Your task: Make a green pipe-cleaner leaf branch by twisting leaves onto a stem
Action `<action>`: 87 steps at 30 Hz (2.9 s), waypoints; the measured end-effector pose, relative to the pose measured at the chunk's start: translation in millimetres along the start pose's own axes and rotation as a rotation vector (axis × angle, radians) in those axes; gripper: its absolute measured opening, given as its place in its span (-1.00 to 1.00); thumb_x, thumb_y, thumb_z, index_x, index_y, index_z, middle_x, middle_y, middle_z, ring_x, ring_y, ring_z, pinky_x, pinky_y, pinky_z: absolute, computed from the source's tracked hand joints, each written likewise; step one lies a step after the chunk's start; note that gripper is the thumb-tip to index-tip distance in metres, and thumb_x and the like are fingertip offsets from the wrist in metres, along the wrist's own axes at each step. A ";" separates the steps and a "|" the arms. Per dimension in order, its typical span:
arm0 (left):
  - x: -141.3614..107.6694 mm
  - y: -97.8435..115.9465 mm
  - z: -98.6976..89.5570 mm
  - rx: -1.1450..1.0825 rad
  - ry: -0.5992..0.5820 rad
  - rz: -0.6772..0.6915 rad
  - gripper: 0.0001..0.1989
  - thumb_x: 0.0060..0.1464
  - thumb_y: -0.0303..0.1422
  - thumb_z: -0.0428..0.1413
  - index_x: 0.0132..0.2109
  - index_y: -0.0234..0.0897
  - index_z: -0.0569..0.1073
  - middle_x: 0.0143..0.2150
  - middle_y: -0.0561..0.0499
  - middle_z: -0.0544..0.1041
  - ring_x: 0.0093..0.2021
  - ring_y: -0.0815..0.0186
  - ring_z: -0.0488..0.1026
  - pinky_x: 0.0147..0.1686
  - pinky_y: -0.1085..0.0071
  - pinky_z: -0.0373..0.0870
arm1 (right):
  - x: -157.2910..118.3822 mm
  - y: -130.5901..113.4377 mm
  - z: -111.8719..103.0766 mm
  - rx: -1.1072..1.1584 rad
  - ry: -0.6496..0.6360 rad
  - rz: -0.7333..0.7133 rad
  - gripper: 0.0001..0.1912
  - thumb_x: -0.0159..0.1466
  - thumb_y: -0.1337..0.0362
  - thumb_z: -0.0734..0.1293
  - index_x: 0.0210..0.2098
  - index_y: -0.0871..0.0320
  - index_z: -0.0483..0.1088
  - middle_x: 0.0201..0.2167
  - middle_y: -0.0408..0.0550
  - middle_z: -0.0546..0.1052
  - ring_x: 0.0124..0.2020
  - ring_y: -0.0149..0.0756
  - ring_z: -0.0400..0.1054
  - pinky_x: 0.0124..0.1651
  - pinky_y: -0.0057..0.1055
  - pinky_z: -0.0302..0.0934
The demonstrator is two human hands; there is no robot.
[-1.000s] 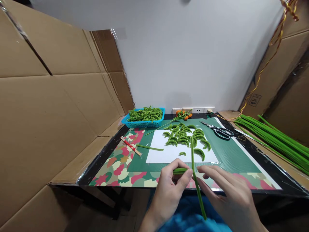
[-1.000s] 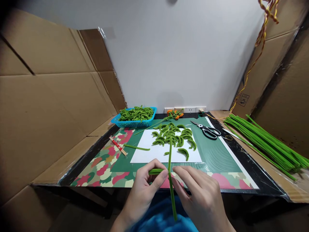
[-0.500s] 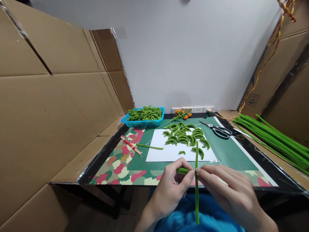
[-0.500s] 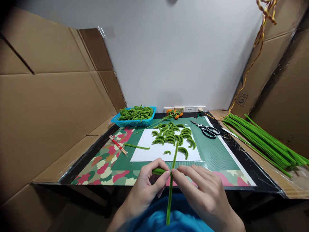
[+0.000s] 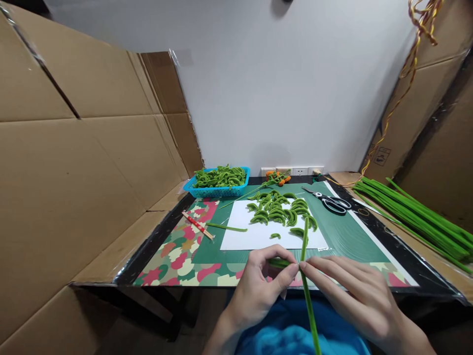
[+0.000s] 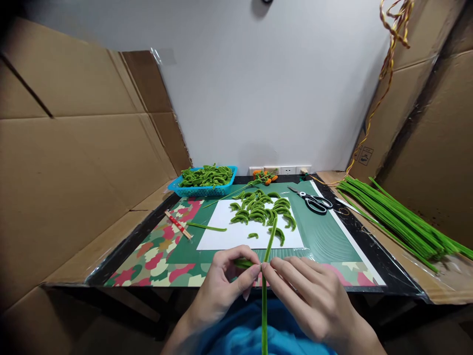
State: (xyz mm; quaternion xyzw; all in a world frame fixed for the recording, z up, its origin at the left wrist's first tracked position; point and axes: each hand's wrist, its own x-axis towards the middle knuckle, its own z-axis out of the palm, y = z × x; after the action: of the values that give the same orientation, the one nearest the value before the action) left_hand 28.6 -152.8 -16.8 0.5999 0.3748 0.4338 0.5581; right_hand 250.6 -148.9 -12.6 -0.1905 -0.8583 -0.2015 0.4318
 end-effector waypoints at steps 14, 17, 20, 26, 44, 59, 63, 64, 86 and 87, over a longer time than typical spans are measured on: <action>-0.7 -1.6 -2.4 0.559 0.173 0.639 -0.90 0.37 -0.49 0.15 -0.10 -0.22 0.54 -0.29 -0.05 0.56 -0.33 0.27 0.49 -0.32 0.39 0.44 | 20.0 -9.2 10.9 0.552 0.041 0.548 -0.81 0.49 0.38 0.31 -0.24 0.16 0.56 -0.43 -0.07 0.60 -0.48 -0.33 0.50 -0.45 -0.46 0.36; -1.3 -0.1 -11.1 0.730 0.081 0.862 -0.76 0.30 -0.59 0.13 0.02 -0.22 0.54 -0.24 -0.10 0.62 -0.27 0.22 0.56 -0.24 0.35 0.50 | 28.8 -2.4 10.2 1.240 -0.233 1.032 -0.61 0.39 0.03 0.47 -0.43 0.15 0.45 -0.62 -0.24 0.36 -0.69 -0.47 0.18 -0.69 -0.53 0.05; -0.8 4.0 -17.5 0.783 0.021 0.892 -0.75 0.29 -0.60 0.14 0.03 -0.22 0.54 -0.24 -0.10 0.63 -0.27 0.21 0.55 -0.24 0.35 0.49 | 32.8 8.1 13.5 1.625 -0.381 1.194 -0.53 0.27 -0.10 0.55 -0.41 0.17 0.45 -0.60 -0.28 0.33 -0.73 -0.55 0.05 -0.74 -0.57 -0.04; -1.6 3.1 -11.3 0.386 0.264 0.436 -0.91 0.40 -0.39 0.19 -0.16 -0.25 0.55 -0.29 -0.02 0.54 -0.33 0.32 0.45 -0.34 0.45 0.39 | 23.2 2.9 20.6 0.618 0.018 0.580 -0.87 0.47 0.35 0.39 -0.17 0.17 0.62 -0.36 -0.03 0.66 -0.43 -0.31 0.56 -0.39 -0.46 0.46; -11.9 5.6 -12.5 0.404 0.185 0.461 -0.93 0.41 -0.44 0.14 -0.12 -0.24 0.50 -0.28 0.00 0.48 -0.33 0.32 0.43 -0.34 0.46 0.37 | 24.4 -14.4 30.4 0.537 0.020 0.442 -0.83 0.49 0.45 0.27 -0.17 0.19 0.50 -0.37 -0.02 0.55 -0.41 -0.31 0.41 -0.38 -0.40 0.33; 3.1 1.9 -9.6 0.019 0.159 0.071 -0.74 0.38 -0.16 0.25 -0.15 -0.28 0.51 -0.42 0.11 0.47 -0.48 0.44 0.41 -0.44 0.56 0.35 | 23.6 -13.0 29.3 0.907 -0.089 1.006 -0.66 0.51 0.10 0.35 -0.36 0.12 0.38 -0.48 -0.21 0.34 -0.46 -0.40 0.19 -0.44 -0.48 0.08; 5.8 -7.8 -14.8 -0.131 0.235 0.010 -0.62 0.29 -0.07 0.32 -0.24 -0.29 0.47 -0.55 0.15 0.43 -0.59 0.49 0.32 -0.58 0.60 0.23 | 17.0 -10.6 33.5 0.898 -0.035 1.034 -0.65 0.50 0.07 0.37 -0.36 0.11 0.40 -0.49 -0.21 0.36 -0.48 -0.40 0.20 -0.46 -0.49 0.09; 6.0 -9.9 -15.3 -0.151 0.243 0.005 -0.61 0.27 -0.06 0.33 -0.25 -0.29 0.47 -0.56 0.14 0.44 -0.61 0.49 0.32 -0.60 0.61 0.20 | 16.0 -10.9 34.7 0.899 -0.032 1.037 -0.64 0.50 0.06 0.37 -0.37 0.11 0.40 -0.50 -0.21 0.36 -0.48 -0.40 0.20 -0.45 -0.49 0.10; -9.0 -23.0 8.4 -0.062 0.081 -0.001 -0.61 0.28 -0.10 0.35 0.07 -0.25 0.56 -0.17 -0.04 0.63 -0.29 0.37 0.54 -0.33 0.53 0.45 | 3.5 -29.3 53.1 1.147 0.872 1.446 -0.67 0.17 0.02 0.67 -0.40 0.14 0.64 -0.48 -0.15 0.50 -0.59 -0.54 0.17 -0.61 -0.59 0.12; -9.7 -23.8 10.3 -0.043 0.068 -0.005 -0.61 0.23 -0.13 0.40 0.06 -0.26 0.58 -0.20 -0.03 0.64 -0.28 0.37 0.54 -0.29 0.53 0.47 | 5.4 -29.9 51.5 1.163 0.898 1.445 -0.68 0.16 0.02 0.68 -0.37 0.13 0.66 -0.50 -0.15 0.51 -0.60 -0.53 0.20 -0.62 -0.59 0.14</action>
State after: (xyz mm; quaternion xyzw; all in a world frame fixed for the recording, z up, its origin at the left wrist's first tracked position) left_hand 35.8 -163.1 -41.5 0.5717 0.3857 0.4606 0.5588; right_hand 198.5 -147.1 -41.8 -0.3299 -0.2632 0.5003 0.7561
